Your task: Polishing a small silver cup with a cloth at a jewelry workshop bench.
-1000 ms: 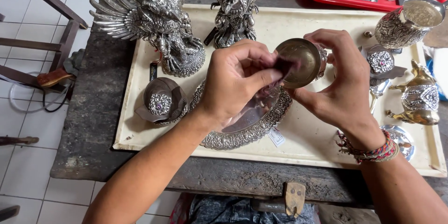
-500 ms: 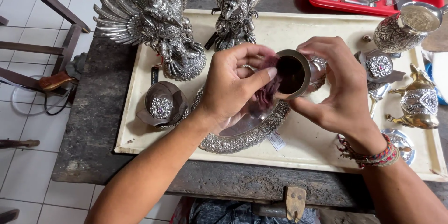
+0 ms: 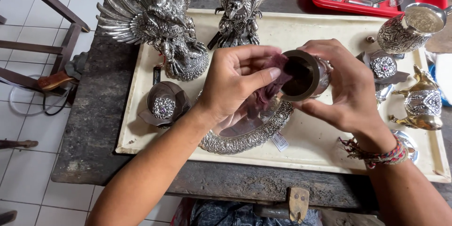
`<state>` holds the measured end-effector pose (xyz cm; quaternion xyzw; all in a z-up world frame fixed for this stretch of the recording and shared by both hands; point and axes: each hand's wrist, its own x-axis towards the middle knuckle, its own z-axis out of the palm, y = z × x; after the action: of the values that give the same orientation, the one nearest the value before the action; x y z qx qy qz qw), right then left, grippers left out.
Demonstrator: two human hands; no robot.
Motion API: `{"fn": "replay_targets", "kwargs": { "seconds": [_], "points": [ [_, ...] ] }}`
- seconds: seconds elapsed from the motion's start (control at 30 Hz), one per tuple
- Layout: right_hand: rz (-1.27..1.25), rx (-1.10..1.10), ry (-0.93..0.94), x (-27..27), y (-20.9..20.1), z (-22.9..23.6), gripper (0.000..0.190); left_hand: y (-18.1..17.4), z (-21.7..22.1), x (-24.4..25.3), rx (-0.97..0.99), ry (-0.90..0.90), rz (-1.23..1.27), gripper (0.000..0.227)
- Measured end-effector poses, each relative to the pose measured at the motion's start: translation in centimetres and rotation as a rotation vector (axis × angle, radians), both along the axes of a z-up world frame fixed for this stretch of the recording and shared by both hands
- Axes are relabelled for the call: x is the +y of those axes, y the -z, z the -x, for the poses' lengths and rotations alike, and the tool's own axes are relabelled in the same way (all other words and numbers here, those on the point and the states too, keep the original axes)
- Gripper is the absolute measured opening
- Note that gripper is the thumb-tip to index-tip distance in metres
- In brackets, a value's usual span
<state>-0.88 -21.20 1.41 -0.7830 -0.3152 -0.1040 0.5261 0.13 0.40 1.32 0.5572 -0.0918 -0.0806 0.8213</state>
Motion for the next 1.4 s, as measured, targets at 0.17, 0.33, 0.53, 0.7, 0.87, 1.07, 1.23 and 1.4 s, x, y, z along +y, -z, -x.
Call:
{"fn": "replay_targets", "kwargs": {
  "seconds": [0.17, 0.33, 0.53, 0.7, 0.87, 1.07, 1.23, 1.4],
  "points": [
    [-0.103, 0.204, -0.038, -0.7, -0.2, 0.5, 0.076, 0.8, -0.5, 0.3, -0.217, -0.004, -0.089, 0.019],
    [-0.136, 0.358, -0.028, -1.6, -0.2, 0.6, 0.075, 1.4, -0.6, 0.3, -0.23, 0.011, -0.099, 0.013],
    [-0.125, 0.445, -0.257, -1.5, -0.3, -0.1, 0.072, 2.4, -0.9, 0.3, -0.25, 0.034, -0.092, 0.012],
    [-0.039, 0.518, -0.252, -1.5, -0.5, 0.2, 0.074, 3.0, -0.9, 0.1, -0.072, 0.142, 0.075, 0.012],
    [-0.006, 0.563, -0.248, -0.9, -1.1, 0.7, 0.071, 2.7, -0.4, -0.1, -0.119, 0.192, -0.032, 0.026],
    [0.018, 0.473, -0.23, -0.5, -1.6, 0.7, 0.071, 0.8, 0.4, -0.2, -0.068, 0.252, -0.045, 0.043],
    [0.027, 0.41, -0.208, -1.0, -1.3, 0.5, 0.068, 0.1, 0.6, 0.0, -0.1, 0.285, -0.165, 0.052],
    [-0.043, 0.369, -0.097, -1.3, -1.3, 0.6, 0.07, 1.2, -0.1, 0.5, -0.182, 0.422, 0.076, 0.052]
  ]
}}
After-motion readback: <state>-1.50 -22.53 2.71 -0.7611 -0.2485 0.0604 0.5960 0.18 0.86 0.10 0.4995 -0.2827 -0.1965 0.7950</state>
